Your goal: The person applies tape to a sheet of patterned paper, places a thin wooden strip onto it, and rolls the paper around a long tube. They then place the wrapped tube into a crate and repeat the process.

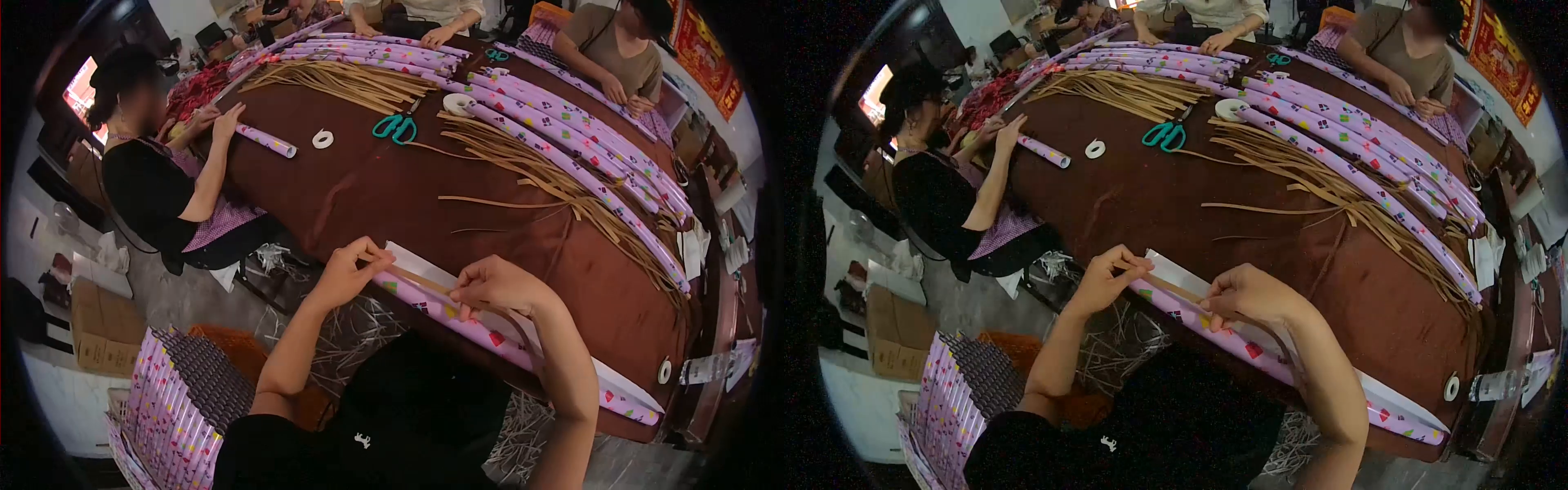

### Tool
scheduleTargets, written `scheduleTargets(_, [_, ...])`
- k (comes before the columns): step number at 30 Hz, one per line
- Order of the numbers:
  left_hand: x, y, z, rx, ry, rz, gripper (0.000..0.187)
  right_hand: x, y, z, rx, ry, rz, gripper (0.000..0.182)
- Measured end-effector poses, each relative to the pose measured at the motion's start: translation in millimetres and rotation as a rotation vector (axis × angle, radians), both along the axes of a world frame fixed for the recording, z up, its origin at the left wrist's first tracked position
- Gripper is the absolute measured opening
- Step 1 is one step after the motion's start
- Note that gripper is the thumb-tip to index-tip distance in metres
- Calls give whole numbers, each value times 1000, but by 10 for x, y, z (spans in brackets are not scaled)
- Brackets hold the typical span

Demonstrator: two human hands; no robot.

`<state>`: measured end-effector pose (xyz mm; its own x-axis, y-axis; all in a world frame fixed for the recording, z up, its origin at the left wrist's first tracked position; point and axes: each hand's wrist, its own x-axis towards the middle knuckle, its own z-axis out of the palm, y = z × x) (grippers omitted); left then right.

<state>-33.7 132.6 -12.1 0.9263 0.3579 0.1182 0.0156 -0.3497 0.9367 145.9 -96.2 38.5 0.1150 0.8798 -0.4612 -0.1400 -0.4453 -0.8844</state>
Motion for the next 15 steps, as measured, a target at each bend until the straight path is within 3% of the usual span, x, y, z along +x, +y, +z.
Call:
scheduleTargets(7, [73,80,79,-65,134,-35,7,89,-44,-71,4,-217,-4,17])
scheduleTargets(10, [129,129,67,-10,141,-49,7,80,-8,14,-111,-313,91,19])
scheduleTargets(15, [221,166,80,155,184,-16,12,61,-13,-74,-24,-383,19,18])
